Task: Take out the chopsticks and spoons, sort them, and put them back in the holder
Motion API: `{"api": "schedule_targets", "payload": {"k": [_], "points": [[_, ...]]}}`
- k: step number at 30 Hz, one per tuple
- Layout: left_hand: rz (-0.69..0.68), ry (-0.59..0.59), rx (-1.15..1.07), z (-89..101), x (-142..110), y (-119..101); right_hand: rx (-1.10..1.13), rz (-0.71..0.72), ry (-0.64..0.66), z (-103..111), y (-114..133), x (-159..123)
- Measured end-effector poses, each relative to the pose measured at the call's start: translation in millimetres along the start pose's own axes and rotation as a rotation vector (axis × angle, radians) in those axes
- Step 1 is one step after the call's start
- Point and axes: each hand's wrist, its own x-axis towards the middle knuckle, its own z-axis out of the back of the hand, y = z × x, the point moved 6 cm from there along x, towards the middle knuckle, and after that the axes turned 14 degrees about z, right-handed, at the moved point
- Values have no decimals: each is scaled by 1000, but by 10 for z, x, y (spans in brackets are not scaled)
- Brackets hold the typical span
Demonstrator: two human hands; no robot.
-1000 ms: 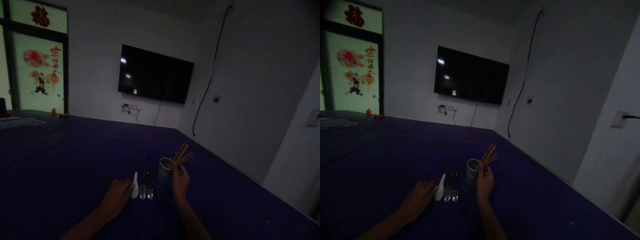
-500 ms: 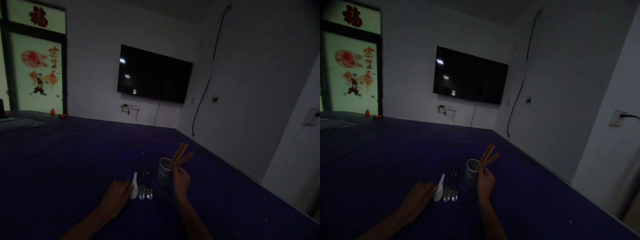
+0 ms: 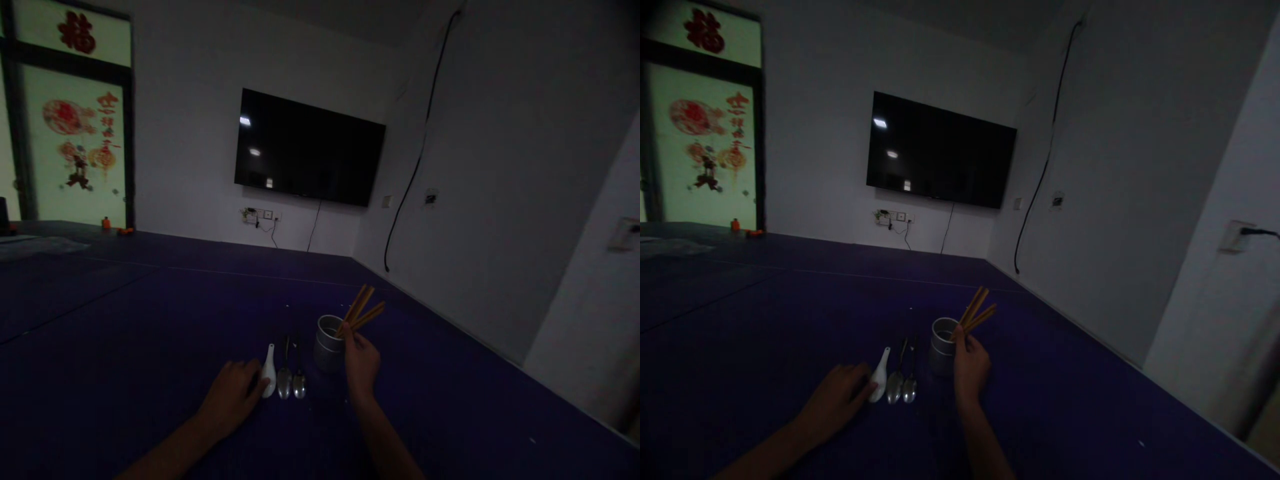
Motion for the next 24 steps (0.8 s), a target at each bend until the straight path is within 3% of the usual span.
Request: {"api": "schedule_targets", "payload": {"k": [9, 13, 18, 24], "points": [[-138, -73, -97, -15, -17, 15, 95, -52, 35, -21, -6, -16], [-198, -22, -77, -99, -31, 28, 107, -51, 36, -19, 17, -24], [-178, 63, -40, -161, -41, 39, 112, -90, 49, -27, 4, -31], [-183, 2, -28, -105, -47, 22, 118, -75, 23, -9, 32, -35]]}}
